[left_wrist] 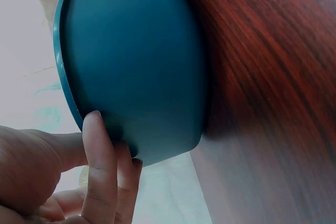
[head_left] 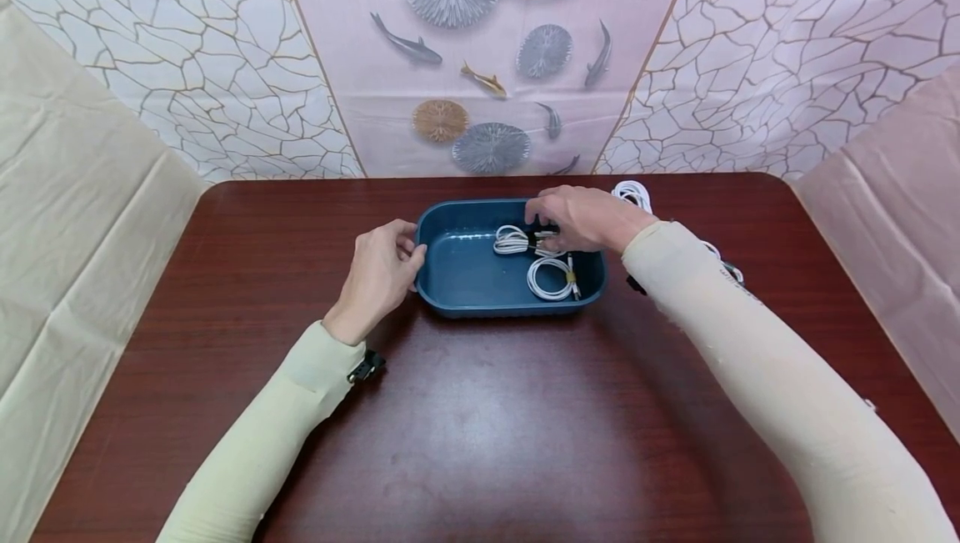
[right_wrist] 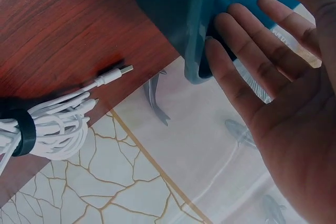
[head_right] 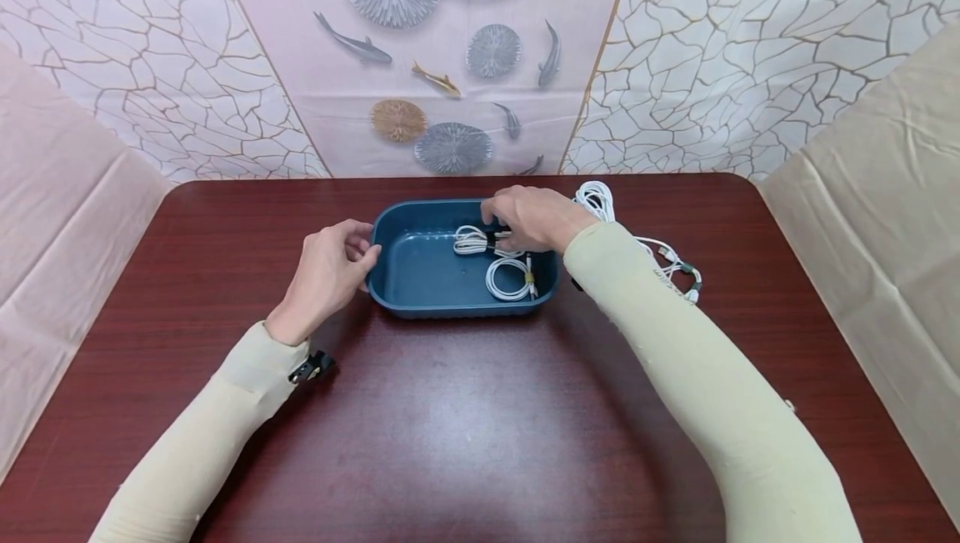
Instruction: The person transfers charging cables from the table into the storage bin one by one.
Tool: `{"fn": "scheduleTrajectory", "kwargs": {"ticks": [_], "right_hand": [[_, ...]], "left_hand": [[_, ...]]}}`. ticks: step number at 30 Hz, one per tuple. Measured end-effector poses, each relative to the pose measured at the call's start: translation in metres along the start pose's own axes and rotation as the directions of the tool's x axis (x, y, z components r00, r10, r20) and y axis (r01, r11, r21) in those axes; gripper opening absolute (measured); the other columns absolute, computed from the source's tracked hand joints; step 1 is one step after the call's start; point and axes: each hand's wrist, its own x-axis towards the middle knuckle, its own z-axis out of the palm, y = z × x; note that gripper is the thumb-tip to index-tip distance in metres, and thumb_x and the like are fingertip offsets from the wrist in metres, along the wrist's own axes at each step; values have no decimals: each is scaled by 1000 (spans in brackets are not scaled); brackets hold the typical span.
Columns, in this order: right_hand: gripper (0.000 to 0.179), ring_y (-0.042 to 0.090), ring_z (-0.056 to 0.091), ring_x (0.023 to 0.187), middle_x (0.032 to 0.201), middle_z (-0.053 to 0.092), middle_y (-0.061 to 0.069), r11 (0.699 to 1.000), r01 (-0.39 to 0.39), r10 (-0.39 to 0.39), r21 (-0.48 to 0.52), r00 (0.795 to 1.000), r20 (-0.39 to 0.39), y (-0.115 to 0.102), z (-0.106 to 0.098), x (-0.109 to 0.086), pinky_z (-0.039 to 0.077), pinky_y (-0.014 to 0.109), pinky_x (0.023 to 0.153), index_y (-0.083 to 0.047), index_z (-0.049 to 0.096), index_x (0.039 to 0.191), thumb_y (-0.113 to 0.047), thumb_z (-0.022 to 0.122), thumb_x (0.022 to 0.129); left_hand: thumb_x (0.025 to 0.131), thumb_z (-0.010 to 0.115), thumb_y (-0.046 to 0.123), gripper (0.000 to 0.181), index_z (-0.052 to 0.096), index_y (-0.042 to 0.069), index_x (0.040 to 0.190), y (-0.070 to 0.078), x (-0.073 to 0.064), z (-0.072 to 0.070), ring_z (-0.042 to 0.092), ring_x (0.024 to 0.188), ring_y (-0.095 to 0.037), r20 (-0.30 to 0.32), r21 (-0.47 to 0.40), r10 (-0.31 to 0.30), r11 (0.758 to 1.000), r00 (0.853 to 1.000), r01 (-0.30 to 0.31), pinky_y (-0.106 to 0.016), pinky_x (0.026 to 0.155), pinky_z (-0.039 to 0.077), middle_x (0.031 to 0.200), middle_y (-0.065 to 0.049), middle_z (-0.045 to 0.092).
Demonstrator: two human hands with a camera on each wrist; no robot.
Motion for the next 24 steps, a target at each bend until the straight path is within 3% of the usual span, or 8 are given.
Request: {"fn": "scheduleTrajectory", "kwargs": {"ticks": [24], "right_hand": [[45,28,63,112,124,65,13,999,-4,5,43,1000,-12,4,-4,-15,57,50,100,-11,62,133,-24,77,92]], "left_hand": [[98,66,10,33,63,-4,128,0,0,1,68,59,-16,-3,-2,-3,1000,1000,3,-25,50,60,92,-14,68]]}}
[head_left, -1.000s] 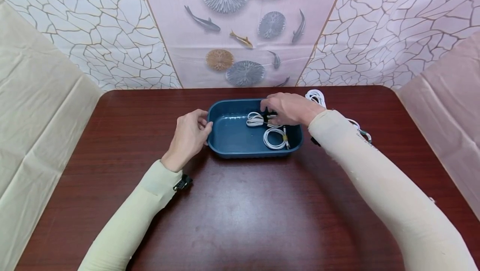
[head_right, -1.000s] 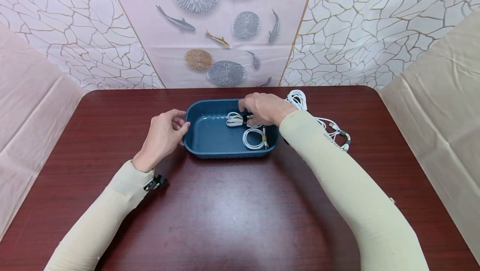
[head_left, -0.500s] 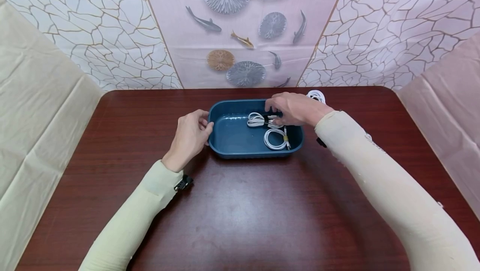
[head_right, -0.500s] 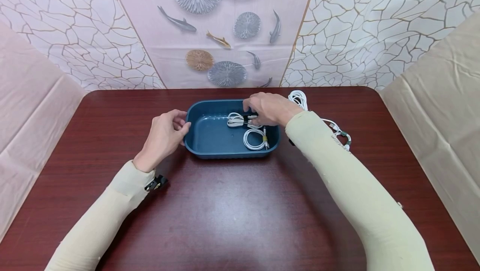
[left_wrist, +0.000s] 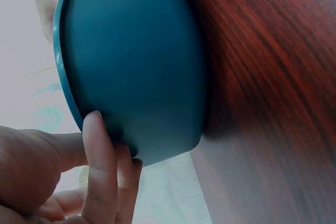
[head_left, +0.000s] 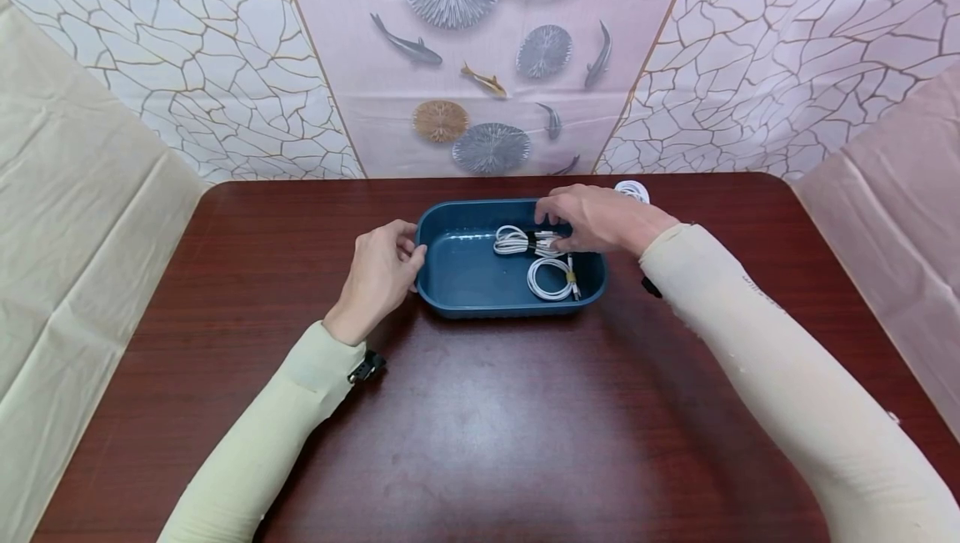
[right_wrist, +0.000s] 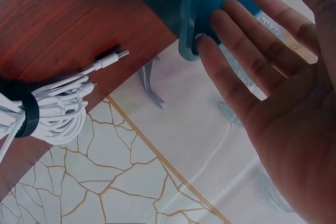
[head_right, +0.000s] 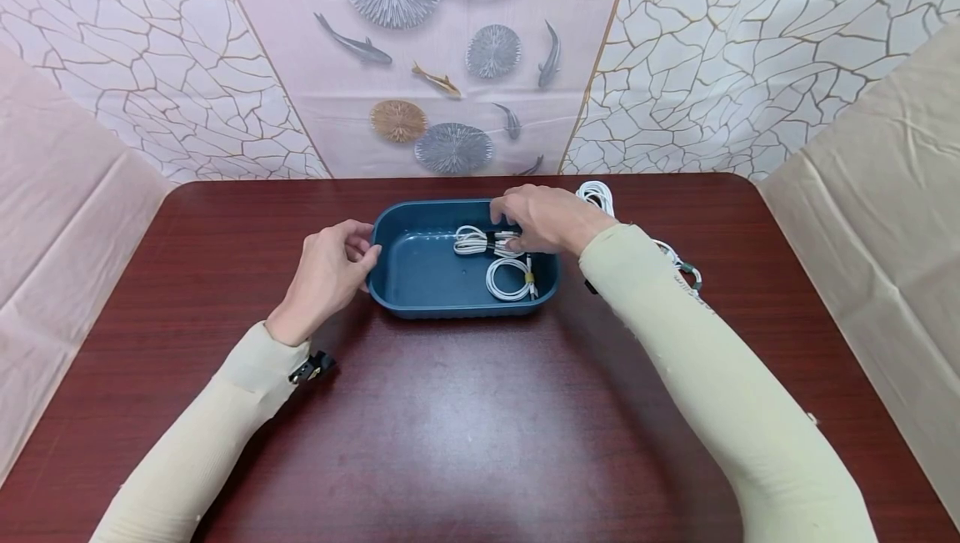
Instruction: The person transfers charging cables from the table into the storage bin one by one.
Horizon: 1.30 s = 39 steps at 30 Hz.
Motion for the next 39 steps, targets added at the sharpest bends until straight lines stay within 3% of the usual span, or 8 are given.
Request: {"fn": "scheduleTrajectory", "kwargs": {"ticks": [24,33,39], "right_hand": [[45,28,65,115,123,65,12,1000,-8,7,-15,998,-55,4,-3,-19,57,49,101,-9,64,131,-25,77,91],[41,29,66,114,120,65,13,1000,31,-31,-1,994,-106,9,-2,-29,57,49,98,-7,66,126,-20,78,89],[39,24,67,95,121,66,13,1000,12,-10,16,993,-122,10,-4,-35,59,44,88,-10,66,125,-19,78,89]], "left_hand": [[98,66,10,34,63,-4,129,0,0,1,69,62,-17,-1,7,0,1000,1000,0,-25,51,60,93,-13,68],[99,66,11,35,62,-4,130,1,0,1,70,66,-18,8,12,-8,1000,1000,8,-25,52,61,95,-13,68],[99,66,11,35,62,-4,130,1,0,0,70,67,-18,4,14,-5,1000,1000,5,-25,52,61,94,-13,68]]}}
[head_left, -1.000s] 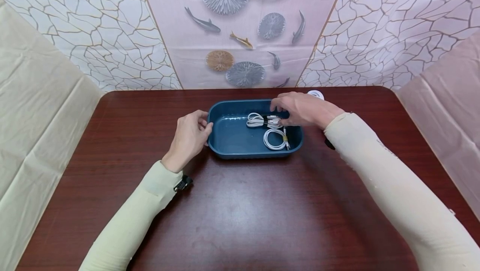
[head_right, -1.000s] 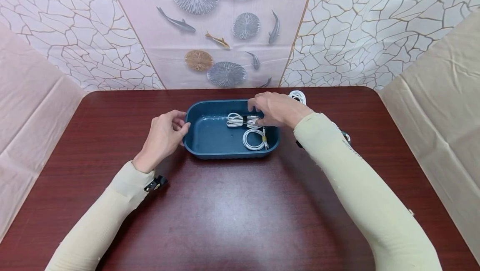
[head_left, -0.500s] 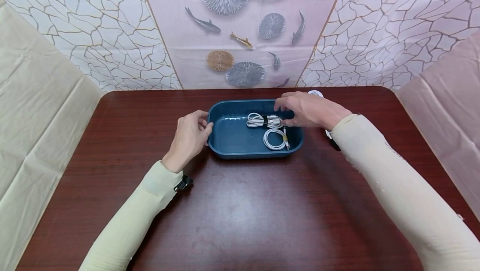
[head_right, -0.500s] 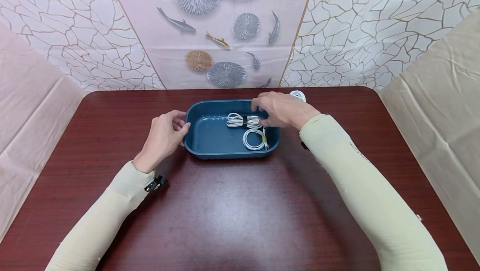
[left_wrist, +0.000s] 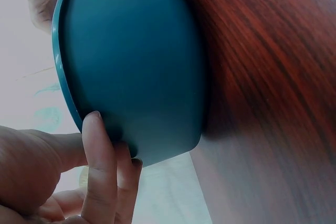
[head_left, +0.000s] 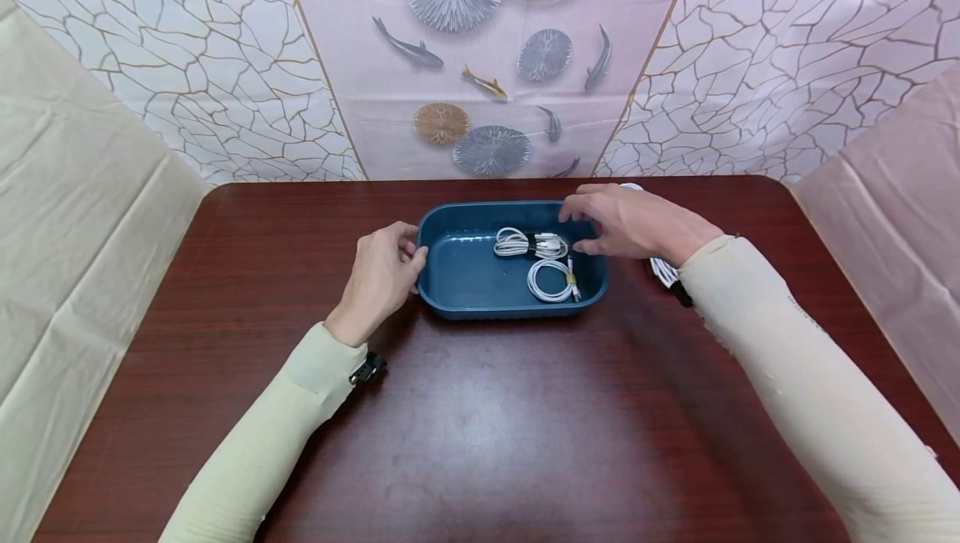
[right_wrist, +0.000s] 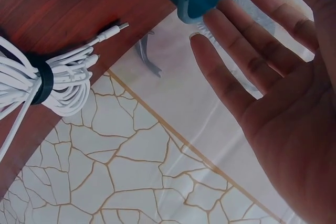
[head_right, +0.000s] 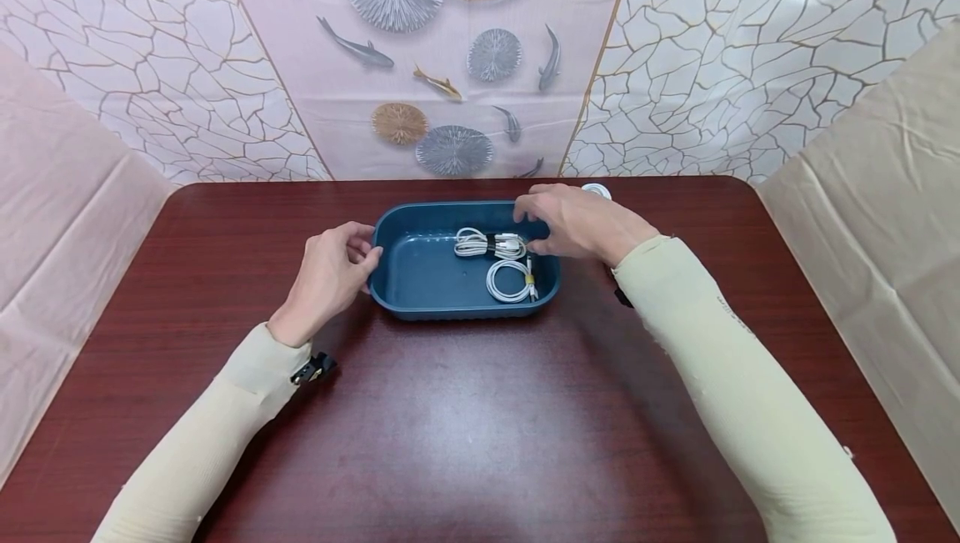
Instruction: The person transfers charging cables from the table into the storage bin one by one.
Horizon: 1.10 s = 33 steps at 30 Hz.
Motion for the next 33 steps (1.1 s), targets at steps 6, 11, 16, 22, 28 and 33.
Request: {"fn": "scheduleTrajectory", "kwargs": {"ticks": [6,11,16,22,28,33], "right_hand": [[39,21,63,95,120,66,10,1000,-17,17,2,1000,-21,0,-1,-6,59,42,84,-11,67,125,-19,79,89],[38,22,61,92,115,66,9,1000,-5,5,-3,999,-36,2,-1,-10,57,39,78,-10,68,124,-18,79,88],[36,21,58,87,106,65,7,1000,18,-18,-2,998,-59,5,-1,-13,52,37,77,-9,68,122,-18,79,88],[36,24,60,95,107,66,9,1000,29,-29,3,997,-78,9,1,-18,52,43,87,-9,68,121,-17,79,88],[38,28,62,107,120,67,11,1000,11,-8,30,997,-73,13,1,-24,56,47,94,-8,68,123,-17,78,88],[38,30,61,113,123,68,12,999,18,-15,34,997,-79,15,0,-28,54,50,100,-7,68,125,-16,78,89]], "left_hand": [[99,65,11,34,62,-4,130,0,0,0,70,66,-18,-3,1,4,1000,1000,-4,-25,52,60,94,-13,68],[99,65,12,34,62,-4,130,0,0,0,70,67,-18,-5,6,2,1000,1000,-2,-25,52,60,94,-13,68],[99,66,12,34,63,-4,129,1,0,0,70,67,-17,-13,27,11,1000,1000,-11,-25,53,60,94,-13,69],[99,66,11,34,63,-4,129,0,0,0,70,65,-18,-16,26,12,1000,1000,-11,-25,52,60,93,-13,69],[99,66,11,34,63,-4,129,0,0,0,69,62,-17,-14,21,14,1000,1000,-14,-25,52,60,93,-13,69],[99,66,11,34,63,-4,129,0,0,0,68,60,-16,-11,13,15,1000,1000,-15,-25,51,60,93,-13,68]]}}
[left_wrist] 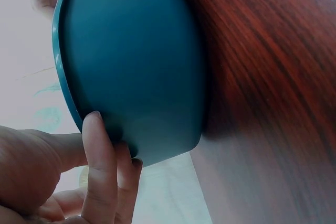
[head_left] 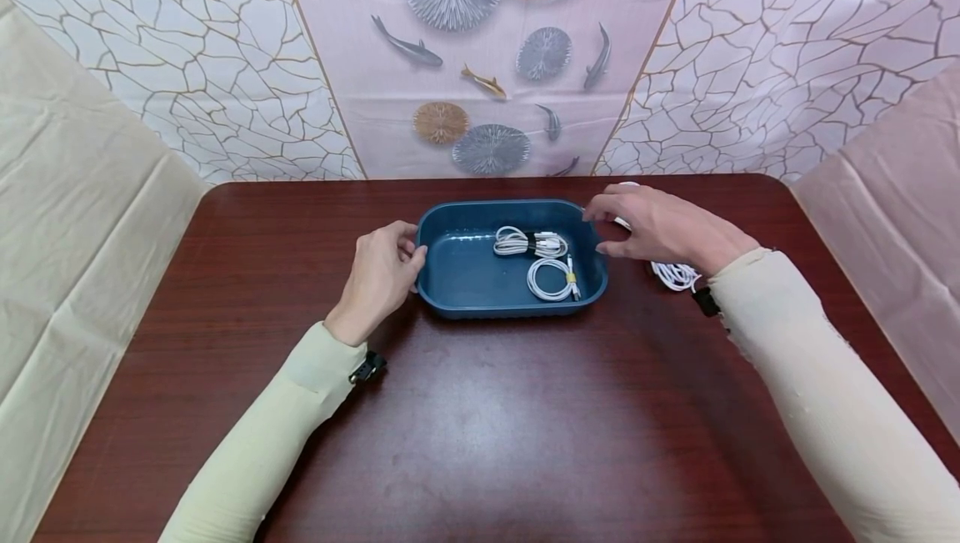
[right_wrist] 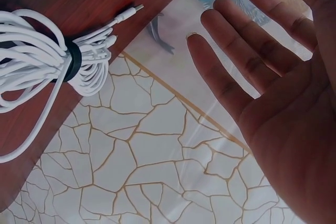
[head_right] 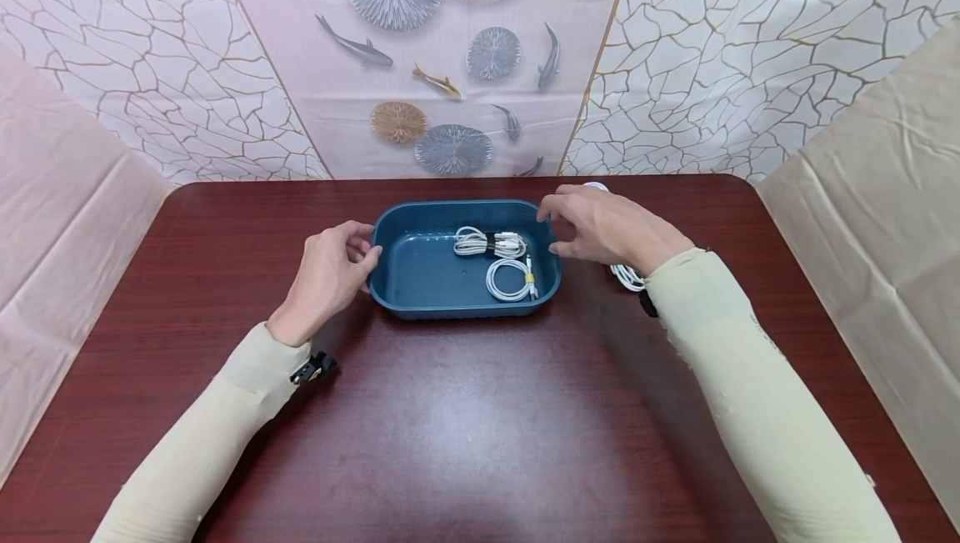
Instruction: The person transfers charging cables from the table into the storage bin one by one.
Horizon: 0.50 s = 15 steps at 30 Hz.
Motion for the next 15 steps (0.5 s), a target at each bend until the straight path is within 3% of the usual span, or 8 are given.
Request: {"fn": "scheduleTrajectory", "kwargs": {"ticks": [11,15], "right_hand": [[34,21,59,99,114,66,5,1000,-10,10,0,1000,-24,5,0,-9,54,42,90,-10,70,121,-17,79,88],[37,23,61,101,114,66,7,1000,-22,22,-2,999,-23,7,0,-13,55,44,94,-9,70,122,-17,79,88]], "left_hand": [[99,66,12,34,64,-4,128,-1,0,0,69,64,-17,-11,22,10,1000,1000,-10,-26,54,61,92,-13,69],[99,66,12,33,64,-4,128,-1,0,1,69,65,-17,-10,21,13,1000,1000,-13,-26,54,61,92,-12,69]]}}
